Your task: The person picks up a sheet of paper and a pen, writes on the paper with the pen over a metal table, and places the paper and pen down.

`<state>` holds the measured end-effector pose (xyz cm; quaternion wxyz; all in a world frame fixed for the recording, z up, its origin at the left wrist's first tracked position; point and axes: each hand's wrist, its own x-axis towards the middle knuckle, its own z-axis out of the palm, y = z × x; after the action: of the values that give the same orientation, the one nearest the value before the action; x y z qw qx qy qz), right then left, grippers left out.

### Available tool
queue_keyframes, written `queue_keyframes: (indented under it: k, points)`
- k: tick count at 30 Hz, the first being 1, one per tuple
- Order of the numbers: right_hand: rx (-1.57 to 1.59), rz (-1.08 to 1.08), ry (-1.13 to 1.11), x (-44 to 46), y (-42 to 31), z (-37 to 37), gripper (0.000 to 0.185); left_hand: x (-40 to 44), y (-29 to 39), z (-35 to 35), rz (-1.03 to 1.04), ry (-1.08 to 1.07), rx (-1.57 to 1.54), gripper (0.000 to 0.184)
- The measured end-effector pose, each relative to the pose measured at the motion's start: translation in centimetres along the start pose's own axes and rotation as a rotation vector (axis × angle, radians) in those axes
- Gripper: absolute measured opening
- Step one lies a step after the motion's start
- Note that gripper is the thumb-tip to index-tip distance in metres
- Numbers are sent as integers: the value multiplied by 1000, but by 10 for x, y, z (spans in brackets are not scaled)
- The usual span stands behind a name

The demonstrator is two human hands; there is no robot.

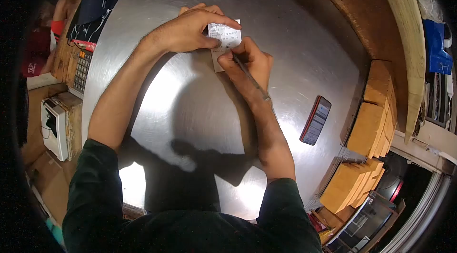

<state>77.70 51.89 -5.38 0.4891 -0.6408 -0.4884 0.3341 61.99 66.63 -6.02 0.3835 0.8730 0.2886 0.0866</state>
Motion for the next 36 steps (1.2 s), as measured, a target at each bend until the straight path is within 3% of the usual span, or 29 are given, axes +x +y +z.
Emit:
queue_keyframes:
  k: [5, 21, 25, 27, 28, 30, 36]
  points:
    - [-79, -106, -21, 6, 14, -4, 14, 1, -5, 10, 20, 71, 46, 55]
    - [-26, -94, -55, 6, 22, -5, 16, -1, -2, 2, 2, 8, 1, 56]
    - [-7, -233, -34, 2, 31, -9, 13, 0, -2, 6, -9, 38, 39, 58]
    - [292, -64, 264, -6, 22, -11, 22, -1, -1, 6, -6, 39, 37, 58]
    - [290, -64, 266, 2, 21, -13, 22, -2, -1, 5, -11, 44, 34, 58]
    - [588, 32, 633, 22, 24, -16, 21, -3, 1, 6, -18, 48, 27, 58]
    - [439, -25, 490, 11, 19, -10, 21, -2, 4, 2, -17, 24, 19, 56]
